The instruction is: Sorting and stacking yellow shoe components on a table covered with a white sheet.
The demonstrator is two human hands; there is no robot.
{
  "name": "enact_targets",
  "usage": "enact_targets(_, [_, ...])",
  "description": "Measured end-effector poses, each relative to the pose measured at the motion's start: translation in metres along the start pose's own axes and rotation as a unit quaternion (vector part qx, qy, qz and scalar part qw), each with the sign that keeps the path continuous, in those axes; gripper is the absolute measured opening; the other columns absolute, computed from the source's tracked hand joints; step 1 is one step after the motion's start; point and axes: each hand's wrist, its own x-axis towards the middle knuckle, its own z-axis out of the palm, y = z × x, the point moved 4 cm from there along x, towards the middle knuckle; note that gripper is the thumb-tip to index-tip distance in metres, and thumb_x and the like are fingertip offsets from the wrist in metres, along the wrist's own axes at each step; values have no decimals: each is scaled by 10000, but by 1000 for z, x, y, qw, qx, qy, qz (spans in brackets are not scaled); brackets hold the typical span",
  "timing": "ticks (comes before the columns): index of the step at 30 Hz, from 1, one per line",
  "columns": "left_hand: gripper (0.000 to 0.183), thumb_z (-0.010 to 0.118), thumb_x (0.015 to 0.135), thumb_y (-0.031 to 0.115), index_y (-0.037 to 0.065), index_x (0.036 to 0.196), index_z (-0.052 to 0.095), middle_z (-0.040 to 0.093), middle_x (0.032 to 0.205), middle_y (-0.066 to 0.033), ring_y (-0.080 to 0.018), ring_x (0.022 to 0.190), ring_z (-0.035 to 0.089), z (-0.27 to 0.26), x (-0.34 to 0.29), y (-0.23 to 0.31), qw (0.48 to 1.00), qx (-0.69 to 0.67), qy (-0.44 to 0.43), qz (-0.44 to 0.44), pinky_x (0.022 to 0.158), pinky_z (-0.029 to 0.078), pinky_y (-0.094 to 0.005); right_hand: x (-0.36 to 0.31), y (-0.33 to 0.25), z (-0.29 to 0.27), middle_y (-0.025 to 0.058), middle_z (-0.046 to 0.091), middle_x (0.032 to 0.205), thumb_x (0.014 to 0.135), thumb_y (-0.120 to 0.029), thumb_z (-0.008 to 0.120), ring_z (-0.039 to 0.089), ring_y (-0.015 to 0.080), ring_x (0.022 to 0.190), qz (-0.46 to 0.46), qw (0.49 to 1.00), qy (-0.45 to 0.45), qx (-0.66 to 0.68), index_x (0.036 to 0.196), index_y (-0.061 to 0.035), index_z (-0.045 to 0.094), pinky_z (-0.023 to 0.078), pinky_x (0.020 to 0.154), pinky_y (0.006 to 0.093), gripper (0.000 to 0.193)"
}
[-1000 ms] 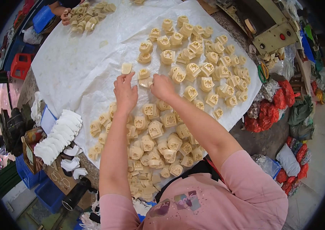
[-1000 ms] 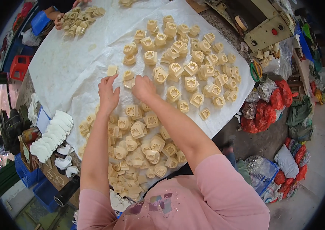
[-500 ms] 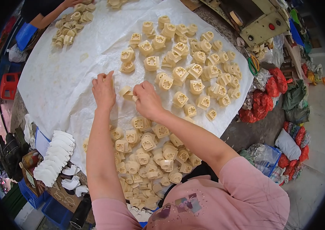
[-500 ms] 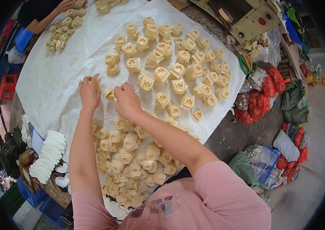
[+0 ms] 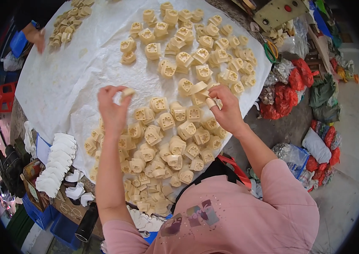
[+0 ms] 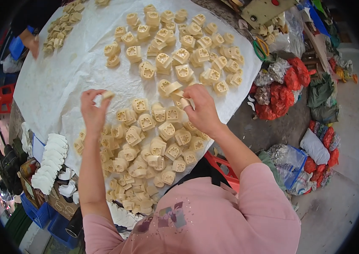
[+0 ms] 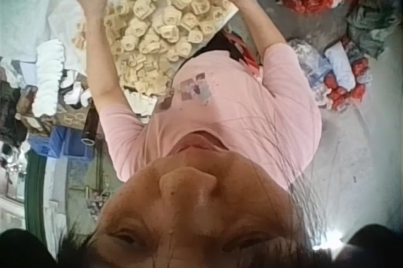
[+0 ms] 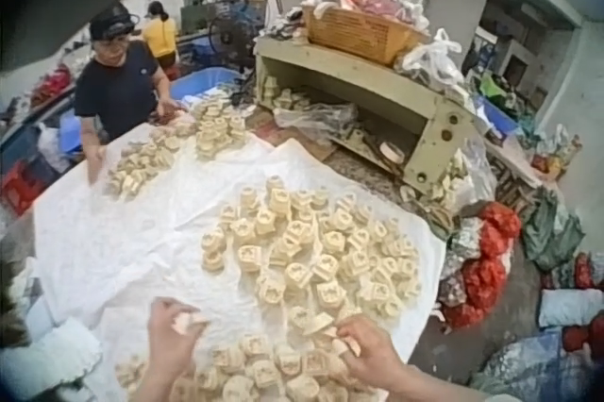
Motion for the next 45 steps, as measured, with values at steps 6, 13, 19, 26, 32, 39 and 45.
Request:
enact_targets(6, [273,720,594,25,103,841,635,541,864,-51,-248,852,522,46,-35,44,973,103,-3,205,729,423,-372,-30,0,-11,116,559,873,727,27,603,539,319,848,31,999,11,6,858,-20,525,445,733,387,160])
enact_targets(13, [242,716,656,45,93,884,653,536,824,-51,-251,814,531,62,-41,53,957,165,-121,208,710,441,-370,-48,-1,-16,112,560,875,727,29,606,544,305,838,11,1000,-3,13,855,-17,524,445,730,378,159])
enact_targets(19, [251,675,744,13,70,989,677,559,883,-71,-266,836,532,49,-51,59,963,144,-143,175,749,449,-374,-56,-1,-21,112,554,921,681,46,600,529,302,865,-14,1000,5,-3,865,-19,530,438,754,379,207])
enact_targets(26, [358,704,703,17,62,1055,655,554,949,-94,-275,967,512,39,-76,145,975,-36,-168,140,842,437,-350,-63,-26,-27,78,553,950,634,55,607,503,280,853,-132,991,-22,-23,861,-39,555,422,759,363,251])
enact_targets(32, [437,745,678,64,69,1097,624,565,964,-102,-283,954,522,56,-109,148,960,-99,-251,79,842,426,-363,-79,-39,-34,91,556,977,649,91,619,515,295,861,-155,982,-111,-7,882,-41,550,431,750,374,277])
enact_targets(39, [423,755,643,38,80,1049,646,588,950,-80,-236,844,541,34,-136,124,983,-89,-162,-14,779,435,-316,-78,16,-53,57,564,961,609,60,596,512,264,916,-58,996,-3,-69,863,-63,565,364,806,376,284])
enact_targets(45, [445,722,647,30,107,1076,633,549,922,-71,-262,885,515,69,-167,144,972,93,-118,180,807,397,-386,-88,23,-16,17,571,1000,670,-74,613,510,206,981,-184,954,-44,-232,796,-112,590,324,859,447,134])
